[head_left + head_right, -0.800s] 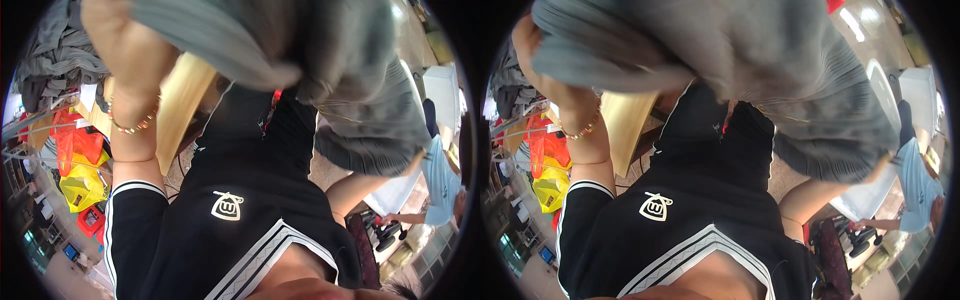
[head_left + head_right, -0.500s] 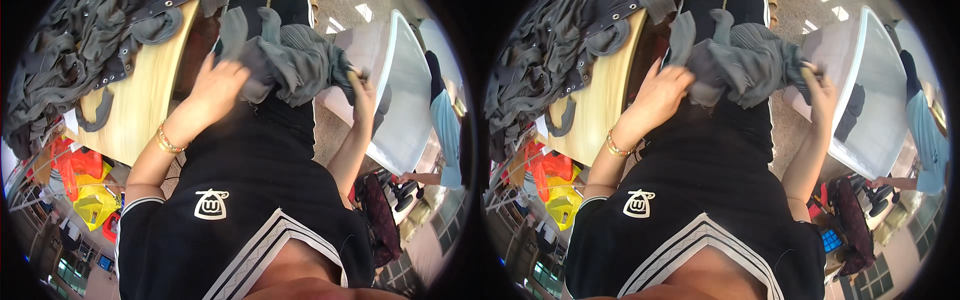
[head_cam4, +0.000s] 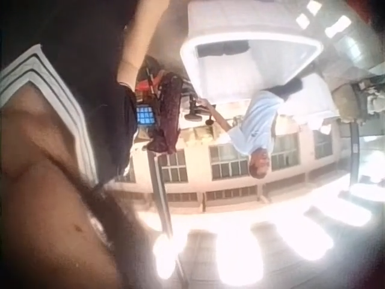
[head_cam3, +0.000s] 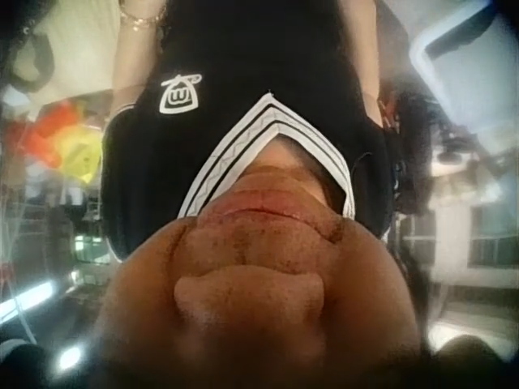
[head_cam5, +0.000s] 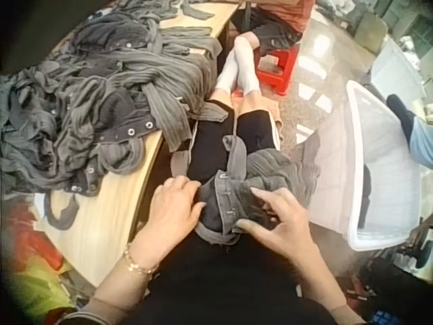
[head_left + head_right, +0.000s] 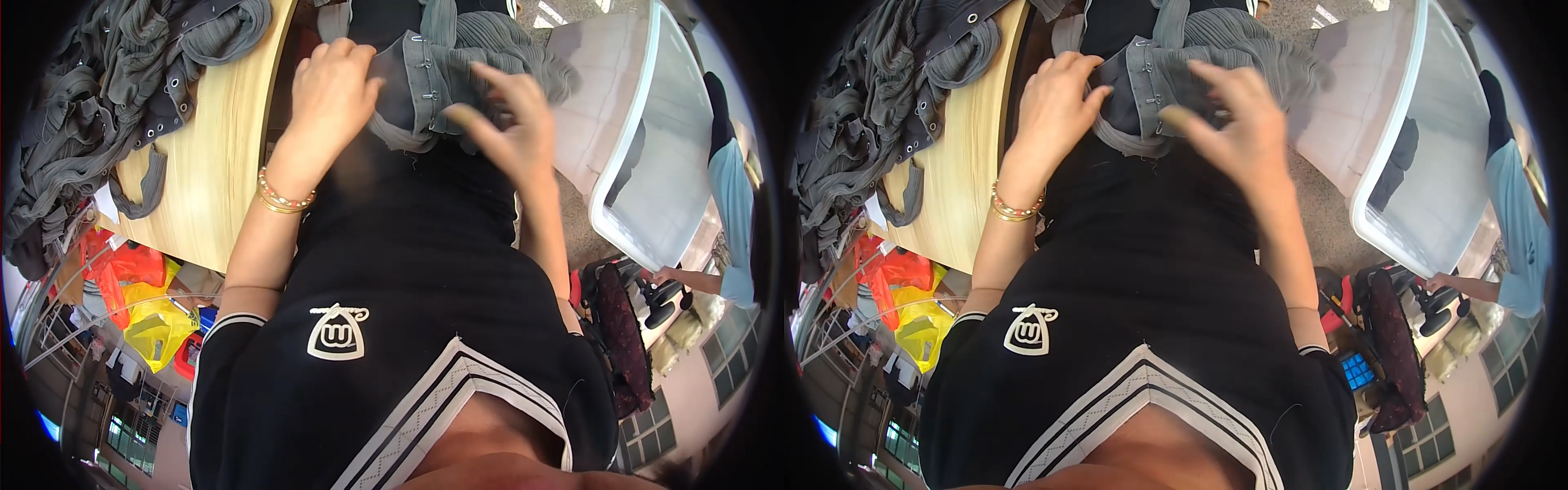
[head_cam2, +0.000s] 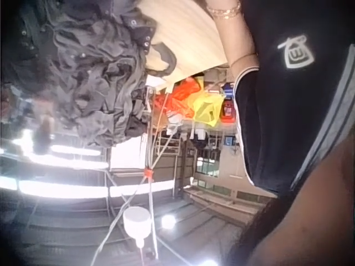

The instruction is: Trimming excess material and threads from textile components using hand snips.

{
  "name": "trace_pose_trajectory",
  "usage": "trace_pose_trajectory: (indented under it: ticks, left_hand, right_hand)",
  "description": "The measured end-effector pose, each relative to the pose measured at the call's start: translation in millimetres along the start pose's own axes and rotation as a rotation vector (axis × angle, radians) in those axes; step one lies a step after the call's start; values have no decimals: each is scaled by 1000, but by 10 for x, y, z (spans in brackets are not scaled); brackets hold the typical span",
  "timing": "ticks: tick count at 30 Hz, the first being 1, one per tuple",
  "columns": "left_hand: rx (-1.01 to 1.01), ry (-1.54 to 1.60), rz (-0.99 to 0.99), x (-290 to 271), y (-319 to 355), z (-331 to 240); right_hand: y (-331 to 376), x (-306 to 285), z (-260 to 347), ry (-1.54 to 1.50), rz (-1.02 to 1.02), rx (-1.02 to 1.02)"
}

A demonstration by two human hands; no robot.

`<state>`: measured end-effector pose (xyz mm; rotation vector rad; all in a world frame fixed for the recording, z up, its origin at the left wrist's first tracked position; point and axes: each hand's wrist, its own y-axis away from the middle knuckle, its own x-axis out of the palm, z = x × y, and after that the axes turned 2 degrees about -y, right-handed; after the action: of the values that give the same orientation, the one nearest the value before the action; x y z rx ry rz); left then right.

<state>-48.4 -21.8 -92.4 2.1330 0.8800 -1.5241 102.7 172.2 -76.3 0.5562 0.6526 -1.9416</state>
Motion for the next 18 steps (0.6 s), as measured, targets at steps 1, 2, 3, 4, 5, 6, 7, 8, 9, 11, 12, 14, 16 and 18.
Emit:
trace_pose_trajectory:
  ticks: [1,2,3,4,5,6,7,8,9,11,12,14,16,18]
  left_hand:
    - [-25,-56,21,17,16,-50]
    - [-48,-66,41,28,1,-57]
    - [-51,-64,43,27,16,-32]
    - [-64,-43,63,25,23,7]
    - [-76,-22,82,19,27,36]
    - [-83,-25,80,-4,53,60]
    - [-73,-37,69,-39,87,68]
    - [-61,-49,58,-61,110,70]
    - [-70,-48,52,-64,137,78]
    - [-87,-14,59,-56,146,55]
    - [-82,-6,53,-50,114,29]
    - [-15,19,14,-45,64,-15]
    - [50,-9,36,-60,49,-60]
    - [84,-61,84,-16,53,-77]
  right_hand:
    - [16,125,37,36,51,11]
    - [36,245,12,159,107,37]
    - [51,288,-50,185,178,43]
    - [52,319,-135,210,246,48]
    - [64,352,-252,99,185,-26]
    - [21,305,-263,-38,215,10]
    - [-34,244,-269,-174,244,47]
    - [-31,183,-266,-425,225,202]
    - [-57,-1,-194,-668,275,425]
    - [-67,-335,96,-1028,44,362]
    - [-62,-510,1,-1150,157,117]
    - [-12,-670,71,-1141,145,-165]
    - [-531,-879,-59,-1357,862,-604]
    - [-477,-921,197,-1618,720,-591]
